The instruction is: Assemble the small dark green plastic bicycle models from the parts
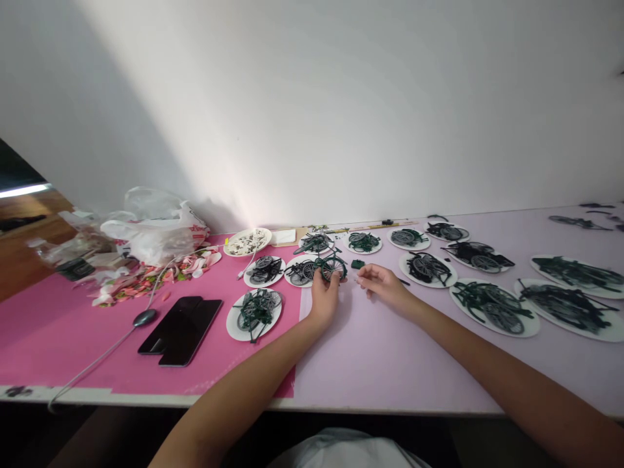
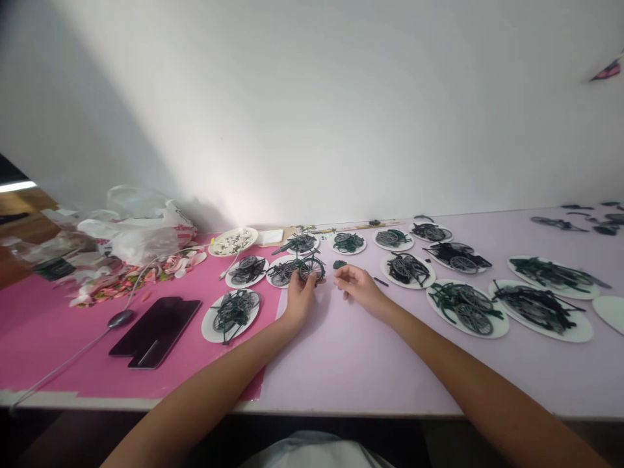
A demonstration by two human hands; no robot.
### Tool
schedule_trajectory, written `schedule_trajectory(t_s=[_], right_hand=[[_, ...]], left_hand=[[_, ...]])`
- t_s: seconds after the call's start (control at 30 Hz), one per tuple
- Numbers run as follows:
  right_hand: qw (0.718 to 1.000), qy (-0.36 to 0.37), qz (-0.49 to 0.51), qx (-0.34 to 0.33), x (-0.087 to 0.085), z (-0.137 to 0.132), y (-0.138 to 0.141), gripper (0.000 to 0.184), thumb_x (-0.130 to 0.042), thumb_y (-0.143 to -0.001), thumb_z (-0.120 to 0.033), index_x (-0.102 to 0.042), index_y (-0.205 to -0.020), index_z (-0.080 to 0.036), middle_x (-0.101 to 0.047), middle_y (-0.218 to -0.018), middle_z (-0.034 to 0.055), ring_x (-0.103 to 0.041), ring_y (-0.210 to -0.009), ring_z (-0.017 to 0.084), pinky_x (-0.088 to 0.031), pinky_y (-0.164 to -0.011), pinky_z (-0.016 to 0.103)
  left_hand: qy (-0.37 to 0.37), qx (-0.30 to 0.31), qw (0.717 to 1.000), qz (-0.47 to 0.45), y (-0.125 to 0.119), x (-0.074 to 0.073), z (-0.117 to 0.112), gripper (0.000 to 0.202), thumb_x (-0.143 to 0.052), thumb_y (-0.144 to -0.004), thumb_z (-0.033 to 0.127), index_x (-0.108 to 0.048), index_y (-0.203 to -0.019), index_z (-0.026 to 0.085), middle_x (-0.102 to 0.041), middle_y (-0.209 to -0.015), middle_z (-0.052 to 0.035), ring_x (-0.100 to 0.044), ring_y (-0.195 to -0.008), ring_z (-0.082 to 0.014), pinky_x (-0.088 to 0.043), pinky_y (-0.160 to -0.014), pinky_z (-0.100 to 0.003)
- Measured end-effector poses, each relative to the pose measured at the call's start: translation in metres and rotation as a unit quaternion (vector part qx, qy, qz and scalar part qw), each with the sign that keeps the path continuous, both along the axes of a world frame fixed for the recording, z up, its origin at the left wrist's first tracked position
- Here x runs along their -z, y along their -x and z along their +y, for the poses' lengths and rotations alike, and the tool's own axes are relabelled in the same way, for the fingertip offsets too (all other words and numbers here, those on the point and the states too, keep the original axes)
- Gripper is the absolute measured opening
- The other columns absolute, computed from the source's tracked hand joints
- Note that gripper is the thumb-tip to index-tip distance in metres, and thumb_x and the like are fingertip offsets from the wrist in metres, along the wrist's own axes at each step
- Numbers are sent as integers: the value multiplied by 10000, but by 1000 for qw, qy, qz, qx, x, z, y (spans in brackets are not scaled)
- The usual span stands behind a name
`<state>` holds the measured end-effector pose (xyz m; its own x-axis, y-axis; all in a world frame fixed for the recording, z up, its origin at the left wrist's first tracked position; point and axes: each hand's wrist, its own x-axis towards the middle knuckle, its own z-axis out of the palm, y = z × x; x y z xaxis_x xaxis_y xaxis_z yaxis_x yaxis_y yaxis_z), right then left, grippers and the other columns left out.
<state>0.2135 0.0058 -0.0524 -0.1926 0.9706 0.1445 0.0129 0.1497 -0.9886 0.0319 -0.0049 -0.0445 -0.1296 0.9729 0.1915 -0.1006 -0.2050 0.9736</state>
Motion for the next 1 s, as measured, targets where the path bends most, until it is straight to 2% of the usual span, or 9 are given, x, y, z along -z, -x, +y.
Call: schedule_trajectory(t_s=[0.37,0.67,0.83,1.0], right_hand=[[1000,14,19,18,-10,-4,4,422,-831,-699,-520,-623,-891,-207,-607,-746,-22,-537,-544,111,-439,-466,244],[1000,16,16,21,-10,-3,4,378,-814,-708,-486,-624,-890,-214,-614,-746,-20,-520,-537,107,-433,-459,240],[1000,18,18,17,-13,-5,4,338,-798,-719,-453,-626,-882,-212,-614,-756,-20,-524,-548,107,-428,-474,243],[999,15,19,25,-14,-6,4,347,-803,-715,-467,-634,-881,-214,-617,-760,-17,-520,-553,109,-429,-477,246]], left_hand=[[9,3,1000,-14,-1,1,1,421,-732,-835,505,-503,-1009,198,-726,-988,-103,-760,-868,-257,-524,-763,-332],[16,10,999,-35,0,0,0,356,-710,-836,475,-503,-954,210,-710,-963,-64,-746,-831,-219,-523,-821,-331],[10,15,999,-43,0,1,1,339,-709,-839,450,-507,-948,202,-712,-953,-62,-748,-816,-222,-529,-793,-328],[11,11,999,-40,0,-1,-1,374,-716,-823,493,-512,-946,205,-711,-927,-52,-731,-772,-202,-530,-774,-322]])
